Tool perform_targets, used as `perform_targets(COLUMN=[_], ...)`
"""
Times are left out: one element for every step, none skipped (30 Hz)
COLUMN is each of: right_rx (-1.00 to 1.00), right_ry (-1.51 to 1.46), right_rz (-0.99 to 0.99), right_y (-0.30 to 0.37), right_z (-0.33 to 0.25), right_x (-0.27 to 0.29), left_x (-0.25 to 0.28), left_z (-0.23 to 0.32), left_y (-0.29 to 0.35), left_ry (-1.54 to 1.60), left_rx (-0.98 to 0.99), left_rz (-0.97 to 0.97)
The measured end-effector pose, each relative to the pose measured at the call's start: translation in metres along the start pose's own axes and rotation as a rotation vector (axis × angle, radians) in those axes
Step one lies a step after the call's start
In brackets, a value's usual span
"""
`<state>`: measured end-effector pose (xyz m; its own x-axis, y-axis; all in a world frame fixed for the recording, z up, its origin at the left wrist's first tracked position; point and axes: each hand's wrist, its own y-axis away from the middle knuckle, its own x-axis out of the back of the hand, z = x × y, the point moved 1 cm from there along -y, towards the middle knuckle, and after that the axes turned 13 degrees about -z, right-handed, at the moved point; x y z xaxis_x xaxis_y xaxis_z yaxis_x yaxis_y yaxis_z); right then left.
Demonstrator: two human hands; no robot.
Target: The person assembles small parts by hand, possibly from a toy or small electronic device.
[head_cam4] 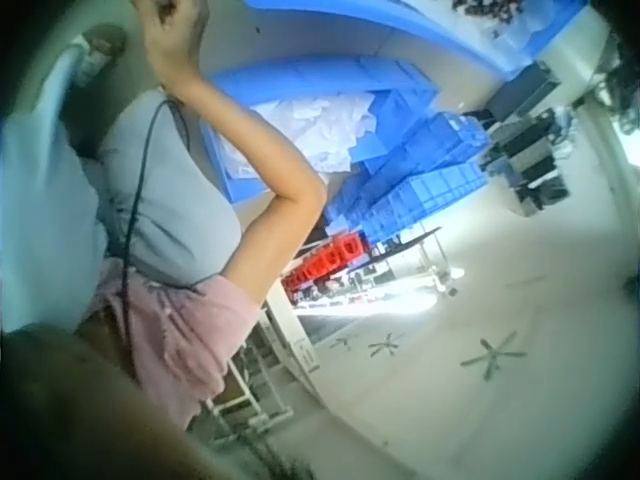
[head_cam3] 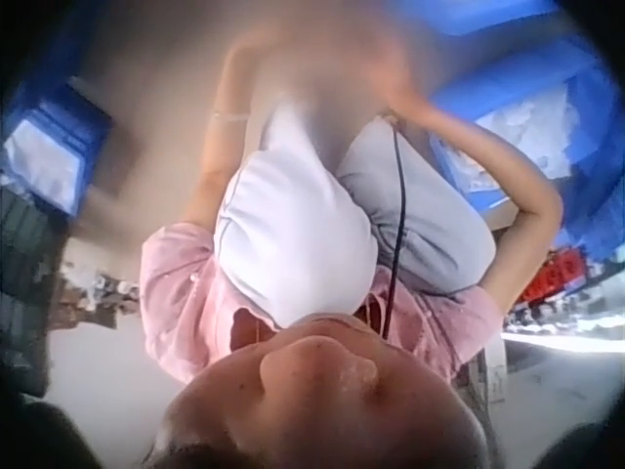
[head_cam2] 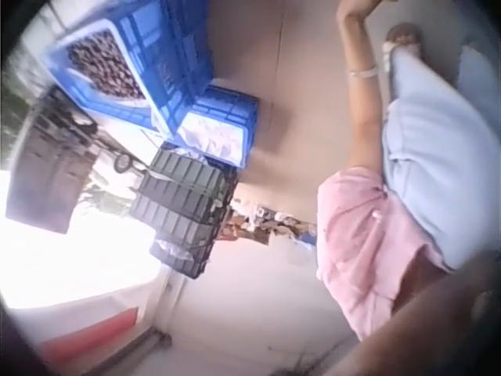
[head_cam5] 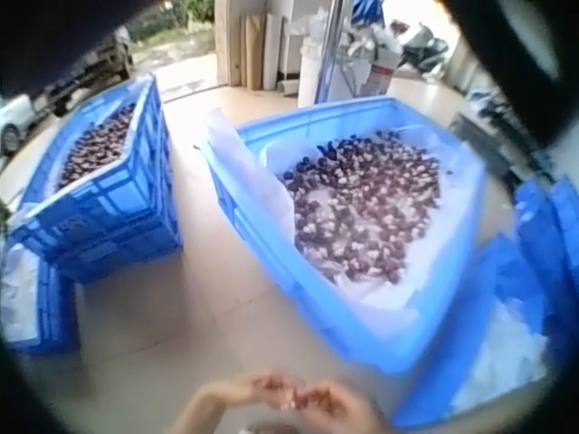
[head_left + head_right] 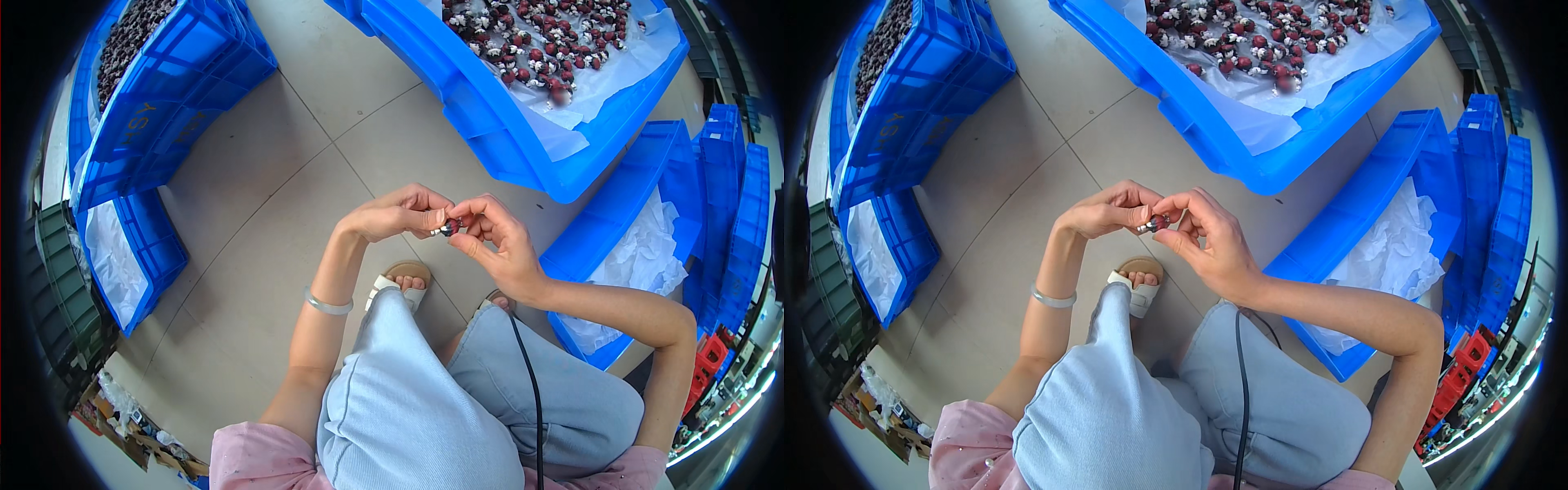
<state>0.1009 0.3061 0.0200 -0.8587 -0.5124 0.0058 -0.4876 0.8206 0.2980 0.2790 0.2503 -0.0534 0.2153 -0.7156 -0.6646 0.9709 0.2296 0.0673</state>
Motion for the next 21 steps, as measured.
perform_targets(right_rx=[-0.003, -0.003, -0.018, -0.032, -0.033, -0.034, -0.036, -0.036, -0.044, -0.052, -0.052, -0.060, -0.068, -0.070, -0.058, -0.047, -0.047, -0.042, -0.036, -0.037, -0.022], right_ry=[-0.008, -0.008, -0.030, -0.051, -0.051, -0.060, -0.068, -0.070, -0.065, -0.061, -0.062, -0.064, -0.067, -0.067, -0.065, -0.063, -0.064, -0.053, -0.042, -0.042, -0.018], right_rz=[0.002, 0.002, 0.007, 0.012, 0.012, 0.015, 0.017, 0.017, 0.015, 0.013, 0.013, 0.013, 0.013, 0.015, 0.014, 0.013, 0.012, 0.013, 0.014, 0.013, 0.011], right_y=[-0.0002, -0.0002, 0.0000, 0.0001, 0.0000, -0.0004, -0.0007, -0.0009, -0.0010, -0.0010, -0.0010, -0.0009, -0.0007, -0.0004, -0.0004, -0.0004, -0.0004, -0.0003, -0.0002, -0.0003, -0.0005], right_z=[0.0013, 0.0021, 0.0031, 0.0039, 0.0041, 0.0039, 0.0037, 0.0033, 0.0026, 0.0020, 0.0015, 0.0013, 0.0017, 0.0025, 0.0024, 0.0023, 0.0024, 0.0027, 0.0028, 0.0028, 0.0026], right_x=[0.0001, 0.0002, 0.0004, 0.0006, 0.0008, 0.0005, 0.0002, 0.0001, -0.0001, -0.0002, -0.0003, 0.0005, 0.0012, 0.0017, 0.0018, 0.0019, 0.0022, 0.0021, 0.0020, 0.0018, 0.0019], left_x=[0.0001, -0.0010, -0.0028, -0.0036, -0.0031, -0.0024, -0.0013, 0.0012, 0.0038, 0.0051, 0.0054, 0.0054, 0.0051, 0.0028, -0.0014, -0.0036, -0.0037, -0.0035, -0.0031, -0.0016, 0.0004], left_z=[-0.0004, 0.0004, 0.0016, 0.0021, 0.0016, 0.0010, 0.0002, -0.0018, -0.0038, -0.0053, -0.0066, -0.0067, -0.0067, -0.0066, -0.0045, -0.0027, -0.0013, -0.0007, -0.0003, -0.0006, -0.0014], left_y=[-0.0001, -0.0006, -0.0013, -0.0018, -0.0020, -0.0014, -0.0010, -0.0008, -0.0007, -0.0006, -0.0003, -0.0014, -0.0025, -0.0037, -0.0038, -0.0038, -0.0037, -0.0034, -0.0031, -0.0026, -0.0025], left_ry=[-0.003, -0.002, 0.011, 0.025, 0.026, 0.034, 0.042, 0.042, 0.056, 0.070, 0.070, 0.067, 0.064, 0.065, 0.040, 0.015, 0.016, 0.004, -0.007, -0.006, -0.011], left_rx=[0.012, 0.013, 0.023, 0.032, 0.033, 0.041, 0.049, 0.050, 0.040, 0.030, 0.030, 0.025, 0.020, 0.020, 0.016, 0.011, 0.012, 0.006, 0.000, 0.000, 0.003], left_rz=[0.015, 0.015, 0.029, 0.043, 0.042, 0.035, 0.028, 0.028, -0.009, -0.047, -0.046, -0.045, -0.044, -0.046, 0.006, 0.057, 0.059, 0.036, 0.014, 0.015, -0.011])
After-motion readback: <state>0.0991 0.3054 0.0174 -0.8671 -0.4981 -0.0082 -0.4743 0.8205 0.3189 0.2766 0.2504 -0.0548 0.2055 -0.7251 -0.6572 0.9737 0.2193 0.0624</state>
